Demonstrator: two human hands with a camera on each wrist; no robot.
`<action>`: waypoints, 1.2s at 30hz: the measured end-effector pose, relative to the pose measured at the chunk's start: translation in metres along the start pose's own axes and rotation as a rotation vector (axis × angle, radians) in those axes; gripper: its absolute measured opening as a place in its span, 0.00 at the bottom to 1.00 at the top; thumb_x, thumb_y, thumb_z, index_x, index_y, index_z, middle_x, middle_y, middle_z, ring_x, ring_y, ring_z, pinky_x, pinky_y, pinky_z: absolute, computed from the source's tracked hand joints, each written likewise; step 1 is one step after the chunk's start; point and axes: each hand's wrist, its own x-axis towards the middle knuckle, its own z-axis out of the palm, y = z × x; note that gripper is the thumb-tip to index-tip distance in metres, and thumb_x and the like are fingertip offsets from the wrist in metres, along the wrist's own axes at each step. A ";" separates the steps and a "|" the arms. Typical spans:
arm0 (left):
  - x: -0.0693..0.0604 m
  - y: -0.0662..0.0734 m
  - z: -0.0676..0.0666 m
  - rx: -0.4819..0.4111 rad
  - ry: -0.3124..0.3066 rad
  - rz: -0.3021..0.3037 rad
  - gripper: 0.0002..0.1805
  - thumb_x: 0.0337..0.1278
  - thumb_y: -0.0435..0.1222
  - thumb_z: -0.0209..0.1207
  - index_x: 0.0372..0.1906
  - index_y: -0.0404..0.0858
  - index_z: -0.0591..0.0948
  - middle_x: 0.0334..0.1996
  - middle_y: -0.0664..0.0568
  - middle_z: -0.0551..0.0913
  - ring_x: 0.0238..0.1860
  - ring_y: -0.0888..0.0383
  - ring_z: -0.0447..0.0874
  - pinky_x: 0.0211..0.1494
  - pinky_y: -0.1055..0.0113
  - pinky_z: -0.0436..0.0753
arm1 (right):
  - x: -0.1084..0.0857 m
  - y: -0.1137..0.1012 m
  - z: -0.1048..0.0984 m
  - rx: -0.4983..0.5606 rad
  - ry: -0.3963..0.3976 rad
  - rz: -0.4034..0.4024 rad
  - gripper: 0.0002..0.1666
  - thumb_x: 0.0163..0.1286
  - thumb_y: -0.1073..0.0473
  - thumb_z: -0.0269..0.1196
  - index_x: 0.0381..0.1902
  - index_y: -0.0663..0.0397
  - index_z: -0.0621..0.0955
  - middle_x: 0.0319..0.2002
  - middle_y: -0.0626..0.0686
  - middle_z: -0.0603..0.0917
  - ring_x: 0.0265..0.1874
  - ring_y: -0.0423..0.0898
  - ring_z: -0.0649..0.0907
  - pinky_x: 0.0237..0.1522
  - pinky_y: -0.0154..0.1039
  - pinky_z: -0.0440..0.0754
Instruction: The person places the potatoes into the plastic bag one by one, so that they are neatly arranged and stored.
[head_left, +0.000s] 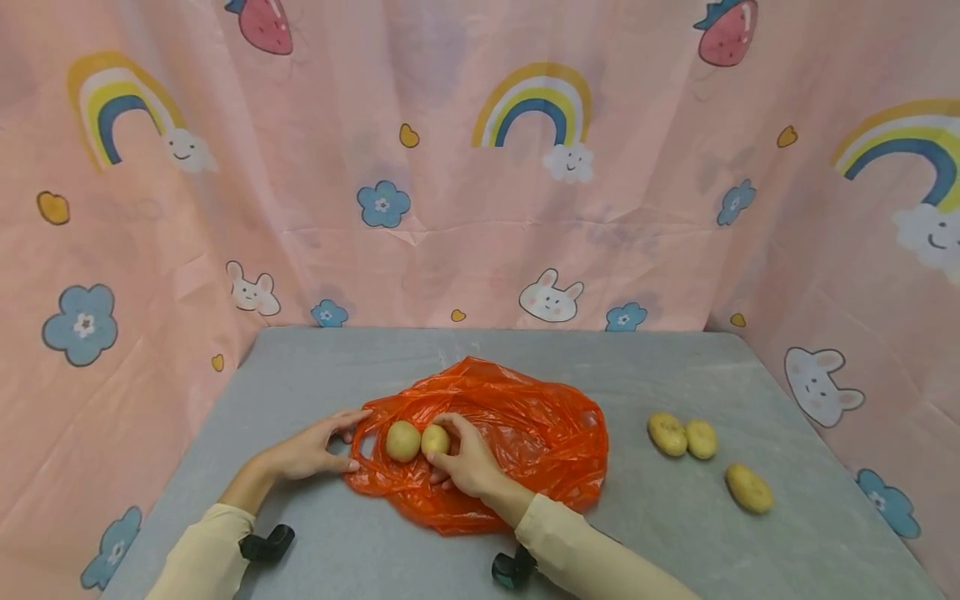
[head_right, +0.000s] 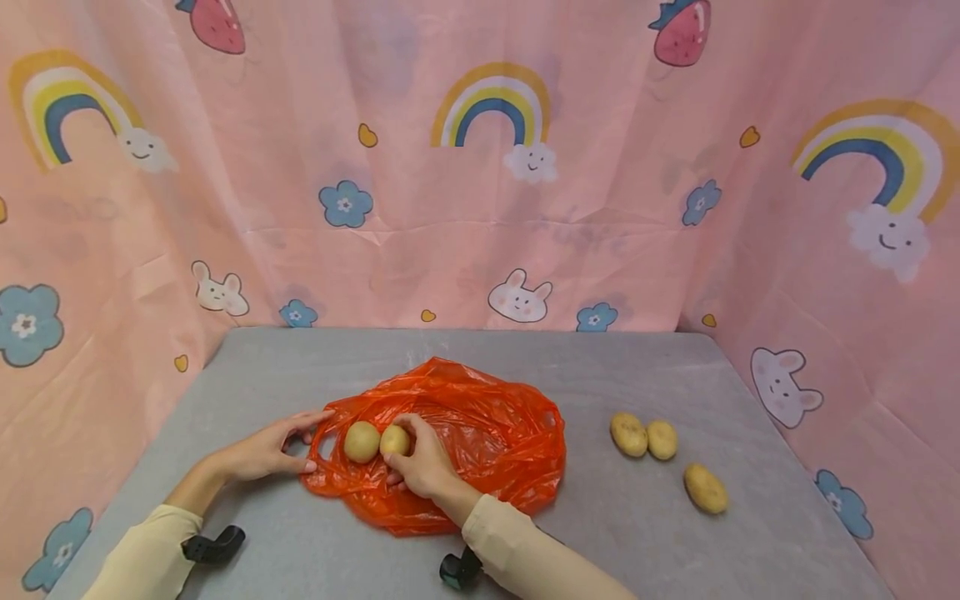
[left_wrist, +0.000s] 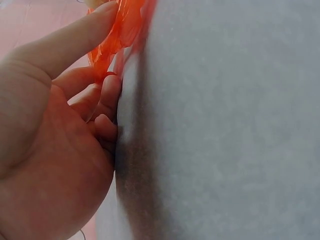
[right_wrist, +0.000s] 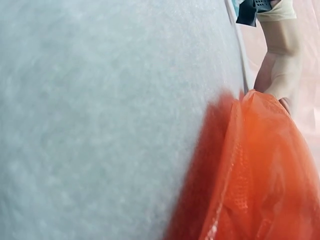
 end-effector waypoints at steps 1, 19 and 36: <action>0.000 0.000 0.000 0.003 -0.001 0.000 0.44 0.60 0.44 0.69 0.77 0.35 0.63 0.56 0.44 0.71 0.52 0.55 0.67 0.57 0.64 0.66 | 0.000 0.000 -0.001 -0.001 0.003 -0.001 0.30 0.70 0.71 0.63 0.67 0.61 0.69 0.66 0.65 0.75 0.21 0.51 0.87 0.20 0.39 0.83; 0.001 -0.003 0.000 0.022 0.004 -0.036 0.45 0.60 0.48 0.68 0.77 0.37 0.63 0.64 0.42 0.69 0.52 0.57 0.67 0.57 0.65 0.66 | -0.009 -0.005 -0.023 -0.029 0.020 -0.055 0.33 0.68 0.63 0.67 0.67 0.65 0.69 0.67 0.69 0.73 0.33 0.43 0.84 0.34 0.39 0.83; 0.001 -0.003 0.001 0.003 -0.004 -0.045 0.44 0.61 0.47 0.67 0.77 0.36 0.63 0.67 0.39 0.67 0.53 0.54 0.68 0.55 0.63 0.68 | -0.034 -0.021 -0.059 -0.055 -0.004 -0.082 0.30 0.72 0.58 0.64 0.67 0.61 0.71 0.65 0.68 0.76 0.42 0.60 0.87 0.44 0.44 0.85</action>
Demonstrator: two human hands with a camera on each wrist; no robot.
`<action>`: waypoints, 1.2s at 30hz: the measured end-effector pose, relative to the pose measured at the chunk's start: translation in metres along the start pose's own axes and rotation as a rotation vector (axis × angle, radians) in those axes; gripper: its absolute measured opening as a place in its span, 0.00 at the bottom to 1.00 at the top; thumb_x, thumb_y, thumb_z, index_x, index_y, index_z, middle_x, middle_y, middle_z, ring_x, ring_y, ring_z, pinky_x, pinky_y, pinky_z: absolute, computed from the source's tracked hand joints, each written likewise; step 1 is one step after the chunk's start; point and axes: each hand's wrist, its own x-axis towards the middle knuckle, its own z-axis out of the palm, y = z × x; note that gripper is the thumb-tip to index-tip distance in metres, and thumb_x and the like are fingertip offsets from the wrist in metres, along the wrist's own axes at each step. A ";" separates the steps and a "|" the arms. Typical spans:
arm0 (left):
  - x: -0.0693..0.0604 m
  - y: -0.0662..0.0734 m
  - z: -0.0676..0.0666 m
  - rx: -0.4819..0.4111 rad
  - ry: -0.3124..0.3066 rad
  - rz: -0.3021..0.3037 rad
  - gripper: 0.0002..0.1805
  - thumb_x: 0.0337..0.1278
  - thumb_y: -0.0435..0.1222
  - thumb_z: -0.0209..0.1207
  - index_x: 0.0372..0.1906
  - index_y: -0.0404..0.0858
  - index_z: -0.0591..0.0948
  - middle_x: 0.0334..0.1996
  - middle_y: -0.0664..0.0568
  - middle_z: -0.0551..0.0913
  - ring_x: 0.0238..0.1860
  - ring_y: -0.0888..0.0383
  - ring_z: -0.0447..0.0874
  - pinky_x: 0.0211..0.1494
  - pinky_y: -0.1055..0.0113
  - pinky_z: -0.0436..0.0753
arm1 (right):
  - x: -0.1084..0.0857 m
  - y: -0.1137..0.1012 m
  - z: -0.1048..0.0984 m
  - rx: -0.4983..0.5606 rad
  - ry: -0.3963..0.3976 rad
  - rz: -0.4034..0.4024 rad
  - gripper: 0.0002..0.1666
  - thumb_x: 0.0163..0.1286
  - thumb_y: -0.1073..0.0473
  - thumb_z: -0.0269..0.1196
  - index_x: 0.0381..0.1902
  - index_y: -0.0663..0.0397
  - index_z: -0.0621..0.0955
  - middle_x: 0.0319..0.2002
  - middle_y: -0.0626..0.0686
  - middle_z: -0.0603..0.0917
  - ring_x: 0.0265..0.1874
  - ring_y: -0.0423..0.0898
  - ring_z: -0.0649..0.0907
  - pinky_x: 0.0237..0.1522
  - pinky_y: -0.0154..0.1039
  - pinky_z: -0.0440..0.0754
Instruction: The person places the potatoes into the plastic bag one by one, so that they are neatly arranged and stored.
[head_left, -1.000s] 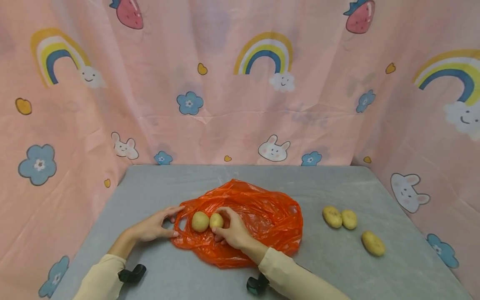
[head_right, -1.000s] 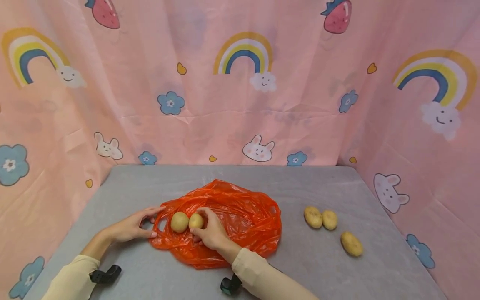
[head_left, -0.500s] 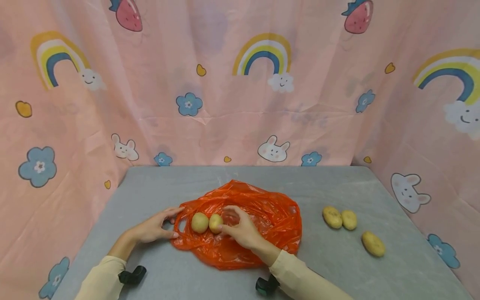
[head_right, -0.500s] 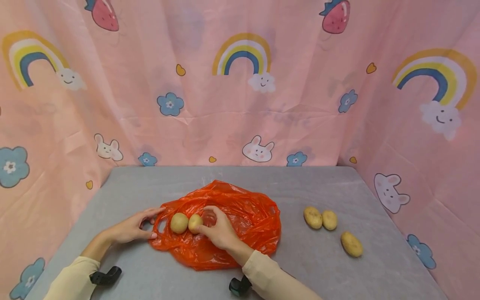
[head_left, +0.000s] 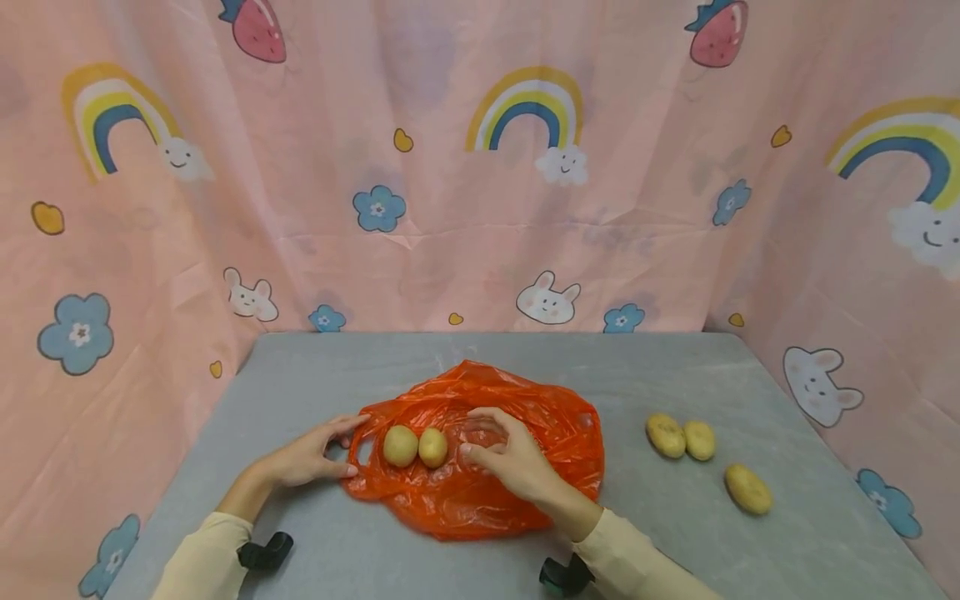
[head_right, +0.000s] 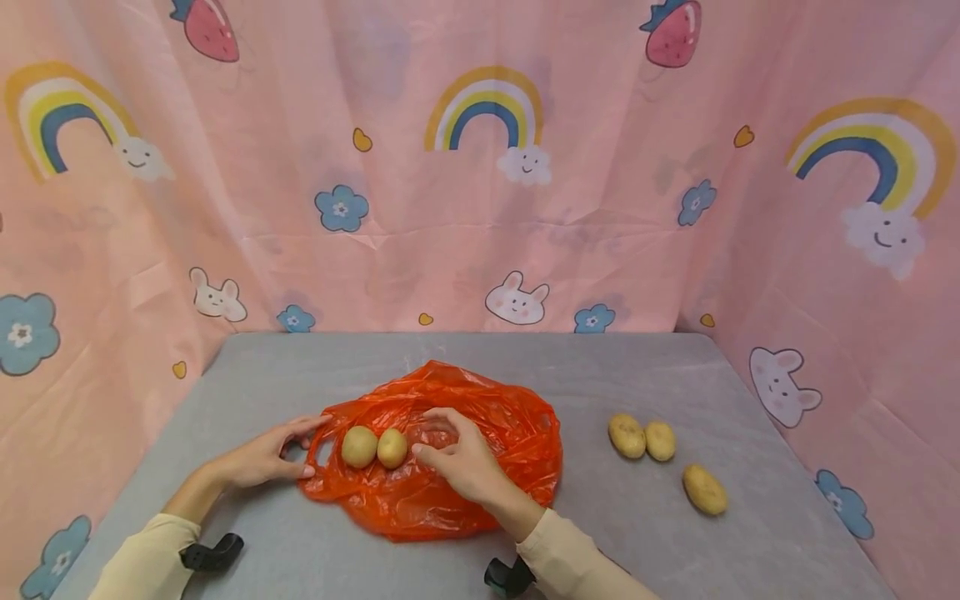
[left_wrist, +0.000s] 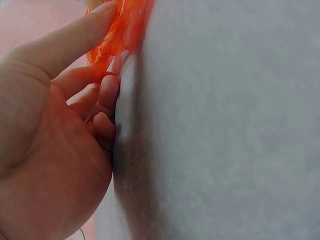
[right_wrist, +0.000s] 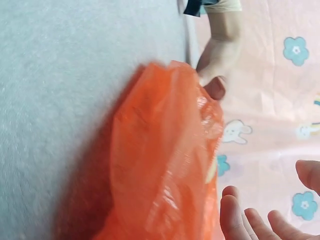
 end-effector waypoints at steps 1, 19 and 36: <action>0.000 0.000 0.000 0.003 0.002 -0.001 0.44 0.61 0.47 0.67 0.77 0.36 0.63 0.67 0.39 0.67 0.53 0.54 0.68 0.55 0.62 0.68 | -0.001 -0.001 -0.002 0.001 -0.001 -0.001 0.29 0.72 0.58 0.64 0.67 0.60 0.71 0.65 0.68 0.75 0.43 0.60 0.87 0.44 0.45 0.86; -0.001 -0.001 -0.001 0.019 0.036 0.046 0.44 0.59 0.46 0.69 0.76 0.36 0.64 0.64 0.41 0.69 0.53 0.57 0.68 0.56 0.66 0.67 | -0.028 -0.013 -0.052 -0.097 0.027 -0.101 0.24 0.75 0.58 0.61 0.65 0.58 0.74 0.64 0.66 0.75 0.48 0.61 0.86 0.46 0.49 0.86; -0.001 -0.003 0.004 0.002 0.025 0.021 0.44 0.60 0.46 0.68 0.77 0.37 0.64 0.65 0.41 0.69 0.55 0.54 0.68 0.60 0.59 0.68 | -0.049 -0.005 -0.115 -0.215 0.125 -0.143 0.23 0.77 0.58 0.59 0.65 0.63 0.74 0.62 0.70 0.76 0.46 0.52 0.87 0.42 0.40 0.86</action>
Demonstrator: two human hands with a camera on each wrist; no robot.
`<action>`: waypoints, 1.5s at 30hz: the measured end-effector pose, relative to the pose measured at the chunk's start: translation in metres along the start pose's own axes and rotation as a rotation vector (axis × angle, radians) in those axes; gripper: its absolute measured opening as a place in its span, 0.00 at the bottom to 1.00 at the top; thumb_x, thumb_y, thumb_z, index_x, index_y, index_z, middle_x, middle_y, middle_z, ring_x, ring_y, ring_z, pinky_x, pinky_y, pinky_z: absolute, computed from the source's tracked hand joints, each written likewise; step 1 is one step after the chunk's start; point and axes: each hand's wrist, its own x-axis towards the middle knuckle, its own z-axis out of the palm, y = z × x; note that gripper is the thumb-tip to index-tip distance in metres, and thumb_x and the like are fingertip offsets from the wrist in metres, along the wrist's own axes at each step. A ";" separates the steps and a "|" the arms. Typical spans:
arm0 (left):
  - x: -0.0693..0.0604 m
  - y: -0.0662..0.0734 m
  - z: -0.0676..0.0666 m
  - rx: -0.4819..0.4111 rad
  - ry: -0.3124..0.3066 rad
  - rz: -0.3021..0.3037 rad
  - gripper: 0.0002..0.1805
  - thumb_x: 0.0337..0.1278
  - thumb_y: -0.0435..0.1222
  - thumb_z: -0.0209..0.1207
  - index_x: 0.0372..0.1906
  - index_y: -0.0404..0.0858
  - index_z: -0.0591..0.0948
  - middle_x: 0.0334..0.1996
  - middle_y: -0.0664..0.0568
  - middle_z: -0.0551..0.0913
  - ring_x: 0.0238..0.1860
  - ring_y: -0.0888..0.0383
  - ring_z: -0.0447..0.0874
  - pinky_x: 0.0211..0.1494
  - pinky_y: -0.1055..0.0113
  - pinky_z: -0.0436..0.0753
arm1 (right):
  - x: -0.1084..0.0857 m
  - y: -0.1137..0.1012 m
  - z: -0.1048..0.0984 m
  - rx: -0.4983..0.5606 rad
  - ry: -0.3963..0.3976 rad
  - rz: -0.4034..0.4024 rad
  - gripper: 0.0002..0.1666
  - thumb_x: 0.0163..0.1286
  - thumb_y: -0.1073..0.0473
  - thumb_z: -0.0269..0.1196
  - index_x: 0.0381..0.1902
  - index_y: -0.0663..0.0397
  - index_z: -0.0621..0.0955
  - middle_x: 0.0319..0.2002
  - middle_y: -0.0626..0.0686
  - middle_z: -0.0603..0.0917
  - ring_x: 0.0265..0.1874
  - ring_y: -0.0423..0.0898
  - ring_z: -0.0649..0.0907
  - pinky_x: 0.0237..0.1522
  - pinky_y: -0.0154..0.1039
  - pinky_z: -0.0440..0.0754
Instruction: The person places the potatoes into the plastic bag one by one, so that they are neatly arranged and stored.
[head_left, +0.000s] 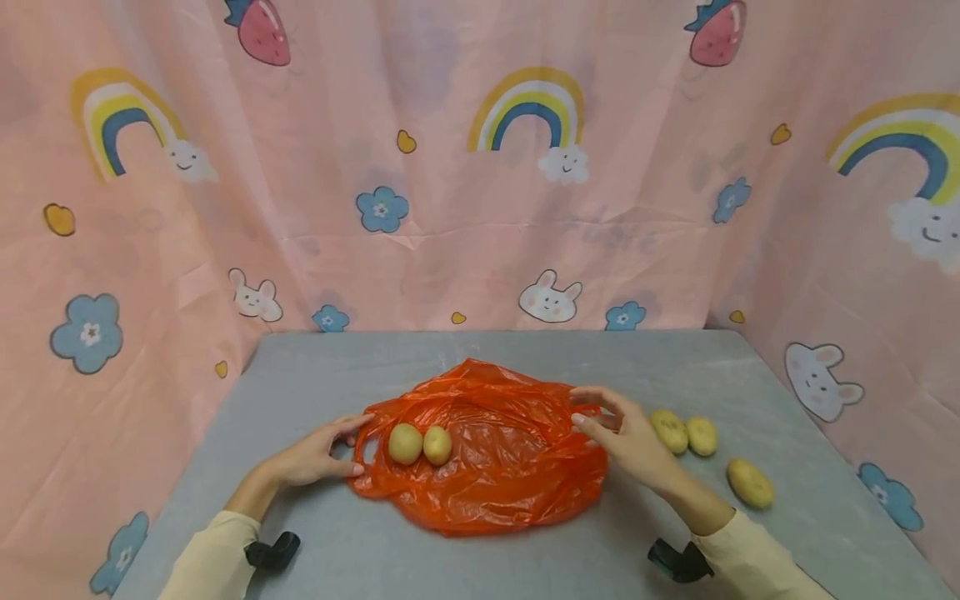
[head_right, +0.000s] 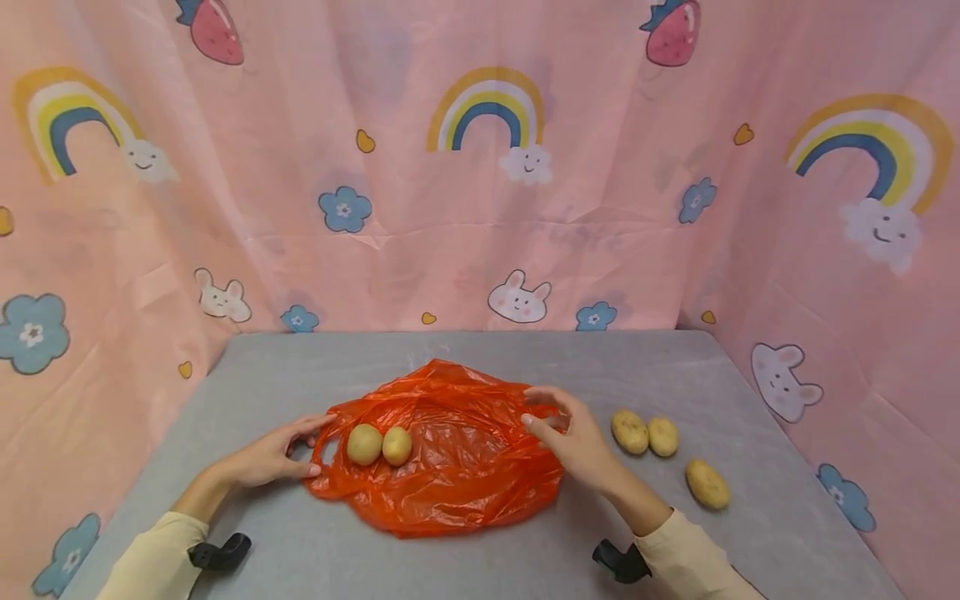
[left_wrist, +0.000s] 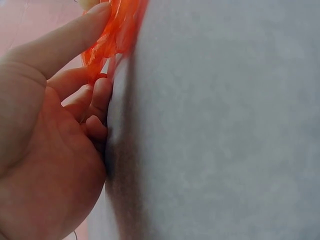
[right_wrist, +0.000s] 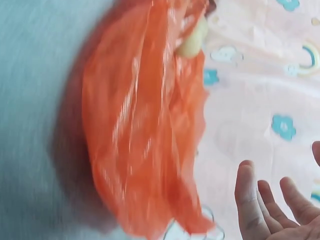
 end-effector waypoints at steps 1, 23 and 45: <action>0.001 0.000 0.000 0.004 0.003 -0.003 0.44 0.60 0.47 0.68 0.77 0.37 0.64 0.66 0.41 0.69 0.55 0.54 0.68 0.61 0.59 0.68 | 0.000 0.000 -0.005 -0.004 0.001 0.013 0.24 0.77 0.57 0.59 0.65 0.63 0.73 0.63 0.70 0.76 0.46 0.52 0.87 0.42 0.39 0.86; 0.001 -0.001 0.000 -0.015 -0.006 -0.012 0.43 0.61 0.47 0.67 0.77 0.39 0.63 0.59 0.44 0.70 0.54 0.53 0.66 0.58 0.62 0.67 | -0.002 0.032 -0.068 -0.214 0.027 0.121 0.27 0.79 0.50 0.56 0.67 0.62 0.72 0.63 0.67 0.77 0.53 0.58 0.85 0.48 0.43 0.87; 0.000 0.003 0.000 -0.026 0.014 -0.005 0.43 0.60 0.45 0.68 0.77 0.38 0.64 0.67 0.38 0.68 0.54 0.53 0.69 0.59 0.58 0.68 | -0.015 0.066 -0.099 -0.352 0.011 0.159 0.30 0.79 0.51 0.56 0.68 0.68 0.71 0.66 0.73 0.72 0.65 0.71 0.70 0.59 0.70 0.68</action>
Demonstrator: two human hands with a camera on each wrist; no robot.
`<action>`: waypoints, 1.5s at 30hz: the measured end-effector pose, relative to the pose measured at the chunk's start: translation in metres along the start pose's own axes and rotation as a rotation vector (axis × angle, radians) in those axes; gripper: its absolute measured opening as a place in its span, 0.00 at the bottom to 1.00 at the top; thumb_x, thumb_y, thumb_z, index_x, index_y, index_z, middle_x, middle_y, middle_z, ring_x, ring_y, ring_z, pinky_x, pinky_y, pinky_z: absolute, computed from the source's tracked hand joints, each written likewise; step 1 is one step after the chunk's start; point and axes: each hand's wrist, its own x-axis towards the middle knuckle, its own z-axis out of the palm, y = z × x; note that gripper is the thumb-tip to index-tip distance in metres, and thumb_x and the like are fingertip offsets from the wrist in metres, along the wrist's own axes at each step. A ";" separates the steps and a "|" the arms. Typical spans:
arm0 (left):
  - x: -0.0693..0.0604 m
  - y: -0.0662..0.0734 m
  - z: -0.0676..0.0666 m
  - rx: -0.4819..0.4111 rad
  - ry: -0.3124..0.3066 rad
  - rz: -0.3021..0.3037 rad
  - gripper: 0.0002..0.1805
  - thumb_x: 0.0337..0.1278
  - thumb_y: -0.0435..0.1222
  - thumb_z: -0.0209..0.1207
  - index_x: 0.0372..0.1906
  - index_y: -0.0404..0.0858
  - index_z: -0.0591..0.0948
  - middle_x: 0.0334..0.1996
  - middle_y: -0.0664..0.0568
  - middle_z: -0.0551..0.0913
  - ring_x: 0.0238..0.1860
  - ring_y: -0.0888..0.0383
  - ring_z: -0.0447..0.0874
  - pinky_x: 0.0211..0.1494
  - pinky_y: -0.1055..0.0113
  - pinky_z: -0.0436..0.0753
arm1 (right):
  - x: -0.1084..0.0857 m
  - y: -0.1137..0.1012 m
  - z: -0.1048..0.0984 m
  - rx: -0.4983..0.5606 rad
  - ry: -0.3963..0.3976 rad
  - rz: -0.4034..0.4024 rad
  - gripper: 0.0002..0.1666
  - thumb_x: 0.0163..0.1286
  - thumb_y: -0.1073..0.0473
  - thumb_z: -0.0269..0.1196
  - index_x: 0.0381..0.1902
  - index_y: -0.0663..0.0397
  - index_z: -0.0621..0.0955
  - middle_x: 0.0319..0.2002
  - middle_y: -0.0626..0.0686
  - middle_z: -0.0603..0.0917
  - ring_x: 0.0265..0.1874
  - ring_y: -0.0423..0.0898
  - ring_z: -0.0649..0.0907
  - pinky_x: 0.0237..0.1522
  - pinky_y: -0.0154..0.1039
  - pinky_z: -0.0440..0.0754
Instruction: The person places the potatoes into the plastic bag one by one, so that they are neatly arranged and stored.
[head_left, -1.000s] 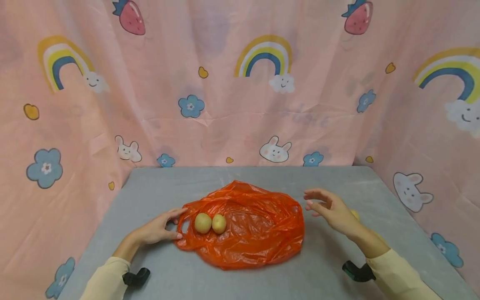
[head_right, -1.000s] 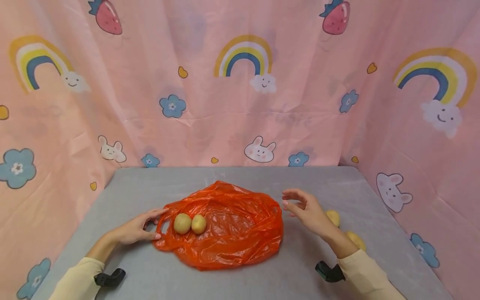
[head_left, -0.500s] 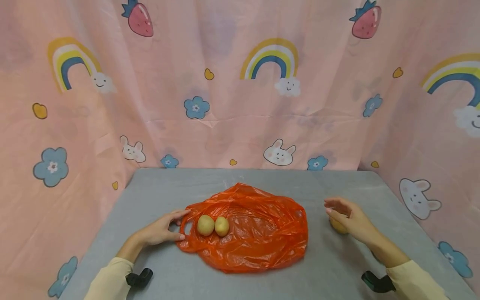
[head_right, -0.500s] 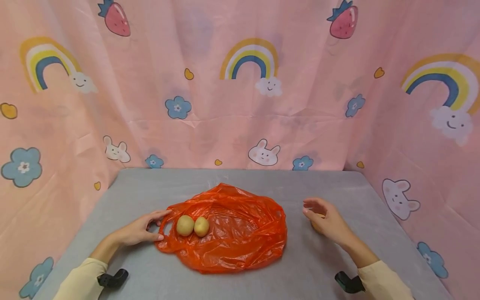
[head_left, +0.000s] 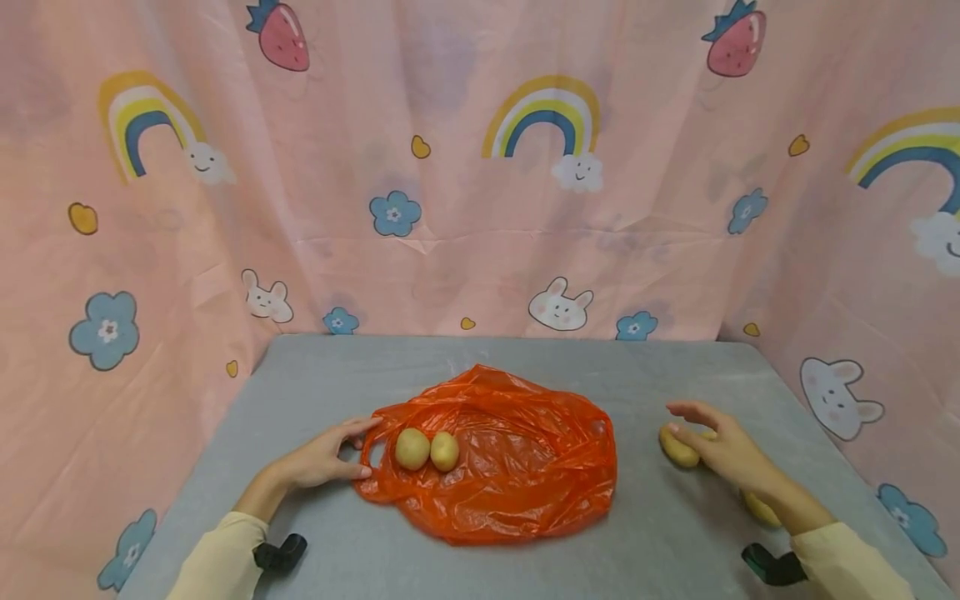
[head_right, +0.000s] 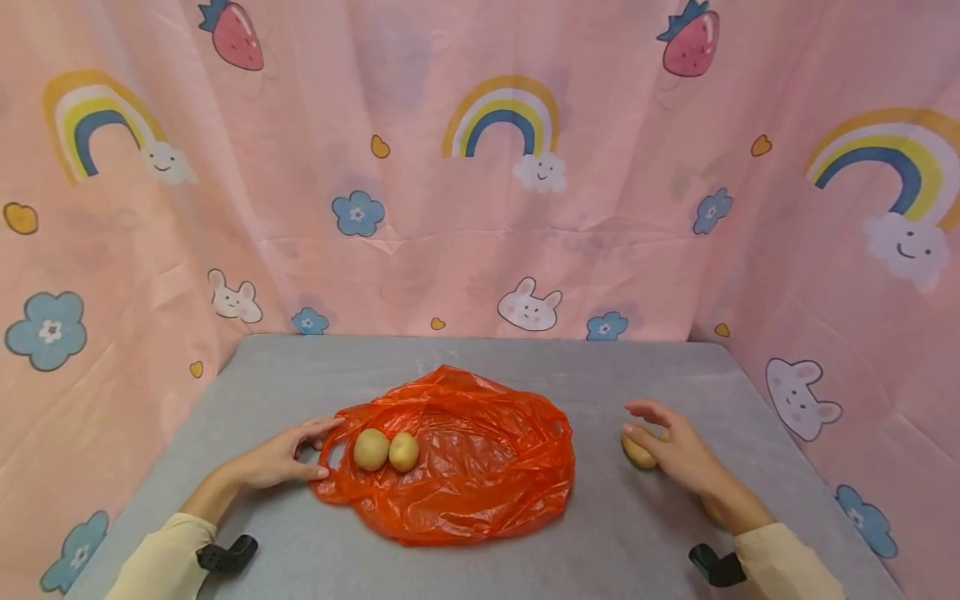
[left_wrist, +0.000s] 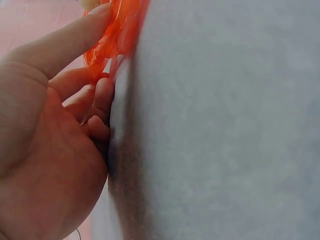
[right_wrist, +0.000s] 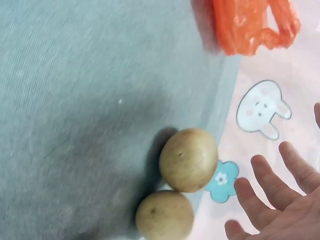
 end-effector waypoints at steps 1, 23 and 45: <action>0.000 0.000 0.000 -0.003 0.001 0.002 0.43 0.60 0.45 0.68 0.77 0.37 0.64 0.66 0.38 0.69 0.54 0.52 0.69 0.58 0.58 0.68 | 0.000 0.001 -0.001 -0.002 -0.004 0.004 0.31 0.79 0.51 0.56 0.69 0.68 0.70 0.67 0.74 0.71 0.66 0.72 0.69 0.59 0.72 0.67; 0.003 -0.005 0.001 0.011 -0.004 -0.038 0.44 0.59 0.47 0.69 0.77 0.40 0.64 0.70 0.39 0.67 0.54 0.54 0.69 0.61 0.55 0.68 | 0.011 0.049 0.001 -0.118 -0.115 0.018 0.44 0.66 0.55 0.69 0.71 0.72 0.64 0.69 0.82 0.62 0.67 0.80 0.63 0.61 0.76 0.62; 0.001 -0.003 0.000 0.021 -0.003 0.002 0.44 0.60 0.45 0.69 0.77 0.36 0.64 0.64 0.41 0.69 0.55 0.52 0.67 0.60 0.58 0.67 | 0.009 0.050 -0.001 -0.242 -0.103 -0.092 0.45 0.55 0.58 0.77 0.66 0.72 0.72 0.59 0.75 0.77 0.57 0.69 0.77 0.54 0.65 0.73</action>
